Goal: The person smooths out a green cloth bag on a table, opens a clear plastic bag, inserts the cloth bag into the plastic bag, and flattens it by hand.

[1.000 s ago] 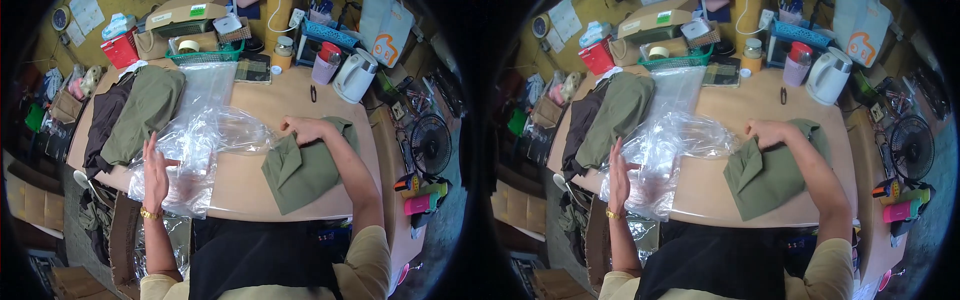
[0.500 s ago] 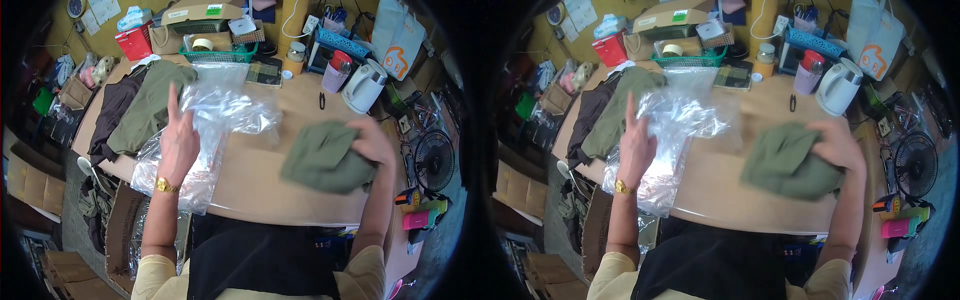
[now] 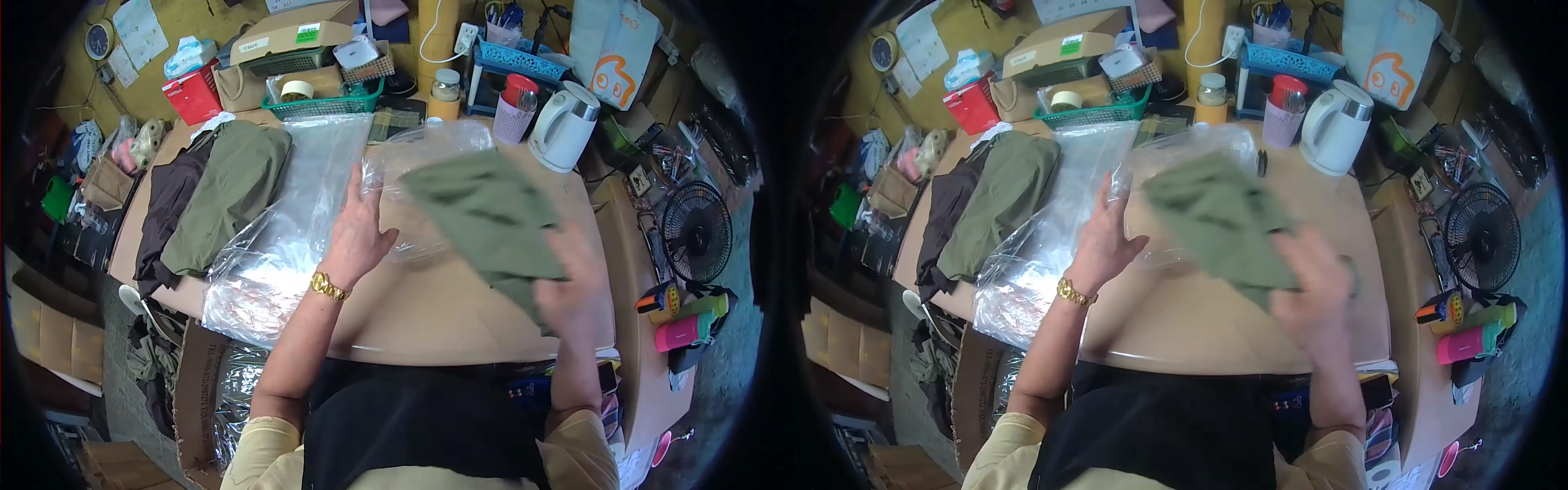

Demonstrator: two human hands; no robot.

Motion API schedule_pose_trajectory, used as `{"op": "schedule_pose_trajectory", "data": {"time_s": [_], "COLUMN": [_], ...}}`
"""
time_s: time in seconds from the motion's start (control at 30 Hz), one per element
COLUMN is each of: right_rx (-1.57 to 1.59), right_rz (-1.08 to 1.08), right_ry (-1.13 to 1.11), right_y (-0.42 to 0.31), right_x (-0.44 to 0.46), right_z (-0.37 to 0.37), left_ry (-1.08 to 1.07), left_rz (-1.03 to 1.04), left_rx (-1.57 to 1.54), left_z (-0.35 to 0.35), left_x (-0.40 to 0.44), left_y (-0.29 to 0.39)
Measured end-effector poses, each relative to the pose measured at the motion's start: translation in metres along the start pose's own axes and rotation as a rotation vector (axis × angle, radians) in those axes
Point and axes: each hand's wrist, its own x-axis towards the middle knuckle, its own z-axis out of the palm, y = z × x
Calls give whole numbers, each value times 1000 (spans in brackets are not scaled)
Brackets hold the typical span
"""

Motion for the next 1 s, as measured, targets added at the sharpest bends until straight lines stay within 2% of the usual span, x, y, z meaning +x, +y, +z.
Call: {"op": "schedule_pose_trajectory", "data": {"time_s": [0.1,0.2,0.27,0.3,0.37,0.4,0.43,0.47,0.5,0.57,0.6,0.67,0.73,0.8,0.87,0.9,0.97,1.0], "right_rx": [19,64,167,224,336,272,206,171,134,737,732,200,-145,144,226,229,400,403], "right_rz": [-194,-139,-154,-180,11,170,328,406,484,590,591,337,198,10,69,67,-90,-102], "right_ry": [-248,-523,-600,-618,-576,-522,-466,-405,-344,-189,-191,-132,-438,-531,-735,-739,-802,-801], "right_y": [-25,-30,-13,-1,21,24,31,57,89,126,109,46,8,15,2,19,61,52], "right_x": [7,21,35,44,62,79,94,104,109,115,117,115,112,93,100,100,98,102], "right_z": [40,84,125,145,178,173,166,169,167,136,120,77,64,91,106,124,171,166], "left_ry": [-15,-77,-163,-204,-221,-241,-170,-168,-218,-271,-307,-349,-189,-215,-177,-177,-229,-220], "left_rz": [93,138,294,220,172,122,211,211,232,253,239,229,281,264,253,248,277,272], "left_rx": [-17,-31,41,48,14,-22,55,55,-65,-190,-270,-360,-246,-261,-186,-185,-242,-235], "left_z": [-16,-30,-22,-15,-26,-32,-37,-45,-53,-65,-70,-71,-68,-67,-61,-58,-53,-54], "left_x": [1,-13,-28,-35,-41,-43,-46,-49,-52,-55,-55,-53,-48,-47,-51,-53,-56,-59], "left_y": [12,32,47,53,55,55,52,49,47,51,57,62,66,68,71,73,75,72]}}
